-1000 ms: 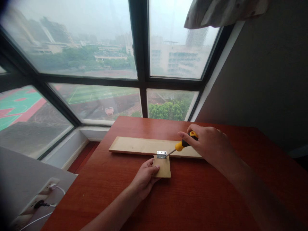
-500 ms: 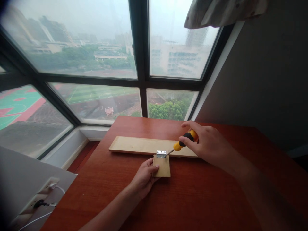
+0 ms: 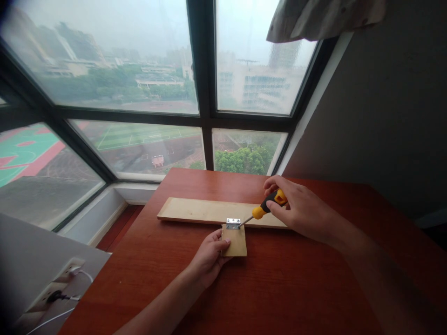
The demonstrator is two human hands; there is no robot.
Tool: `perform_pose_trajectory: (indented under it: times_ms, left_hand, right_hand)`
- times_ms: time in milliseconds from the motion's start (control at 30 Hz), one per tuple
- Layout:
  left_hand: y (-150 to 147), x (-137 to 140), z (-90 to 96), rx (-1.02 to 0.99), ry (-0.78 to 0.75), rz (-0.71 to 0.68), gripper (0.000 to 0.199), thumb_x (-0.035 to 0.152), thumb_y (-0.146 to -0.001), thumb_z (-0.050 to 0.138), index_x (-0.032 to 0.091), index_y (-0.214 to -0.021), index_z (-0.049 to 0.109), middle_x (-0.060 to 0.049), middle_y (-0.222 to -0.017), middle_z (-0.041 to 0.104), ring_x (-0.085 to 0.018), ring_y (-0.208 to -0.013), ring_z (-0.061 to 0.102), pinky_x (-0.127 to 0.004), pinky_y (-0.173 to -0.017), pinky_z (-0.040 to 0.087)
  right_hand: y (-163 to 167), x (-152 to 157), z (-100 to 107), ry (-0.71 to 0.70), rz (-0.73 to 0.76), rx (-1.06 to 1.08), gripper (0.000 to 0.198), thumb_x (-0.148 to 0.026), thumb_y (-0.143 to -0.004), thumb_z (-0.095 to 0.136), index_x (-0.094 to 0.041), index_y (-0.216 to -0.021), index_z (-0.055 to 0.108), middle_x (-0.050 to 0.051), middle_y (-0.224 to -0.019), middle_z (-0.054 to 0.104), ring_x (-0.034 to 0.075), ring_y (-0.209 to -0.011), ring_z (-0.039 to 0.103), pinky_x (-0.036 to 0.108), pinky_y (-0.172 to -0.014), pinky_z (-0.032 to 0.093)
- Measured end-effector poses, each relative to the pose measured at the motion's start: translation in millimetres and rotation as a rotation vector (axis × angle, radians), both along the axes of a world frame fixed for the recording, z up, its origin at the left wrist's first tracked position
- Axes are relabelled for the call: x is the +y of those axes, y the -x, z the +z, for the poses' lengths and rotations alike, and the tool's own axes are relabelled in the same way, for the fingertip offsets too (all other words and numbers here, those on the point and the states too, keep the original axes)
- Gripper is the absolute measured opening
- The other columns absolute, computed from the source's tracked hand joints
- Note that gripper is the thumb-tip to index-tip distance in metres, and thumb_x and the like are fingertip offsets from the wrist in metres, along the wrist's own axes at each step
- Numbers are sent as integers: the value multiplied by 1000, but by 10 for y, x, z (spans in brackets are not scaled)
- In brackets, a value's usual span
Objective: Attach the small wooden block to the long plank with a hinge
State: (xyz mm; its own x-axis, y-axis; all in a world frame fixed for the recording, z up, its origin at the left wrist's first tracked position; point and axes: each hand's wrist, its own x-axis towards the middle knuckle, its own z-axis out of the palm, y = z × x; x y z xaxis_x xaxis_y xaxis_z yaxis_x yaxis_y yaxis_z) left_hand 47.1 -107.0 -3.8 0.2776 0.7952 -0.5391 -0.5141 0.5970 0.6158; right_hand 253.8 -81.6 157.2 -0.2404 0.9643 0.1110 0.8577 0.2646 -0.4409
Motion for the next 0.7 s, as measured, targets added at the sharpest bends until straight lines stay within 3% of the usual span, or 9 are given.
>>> perform_pose_trajectory:
  times_ms: [300, 700]
  left_hand:
    - [7, -11, -12, -16, -4, 1, 28, 4, -68, 59, 12, -94, 61, -13, -96, 69, -21, -81, 66, -30, -70, 53]
    - [4, -9, -13, -13, -2, 10, 28, 5, -67, 60, 12, -94, 62, -12, -93, 69, -21, -81, 66, -32, -71, 54]
  right_hand:
    - [-50, 26, -64, -61, -147, -67, 34, -52, -85, 52, -27, -107, 59, 0, -81, 69, 18, -67, 63, 29, -60, 43]
    - [-26, 39, -107, -113, -257, -205, 51, -68, -85, 40, -27, -73, 68, 1, -55, 63, 19, -54, 57, 29, -50, 31]
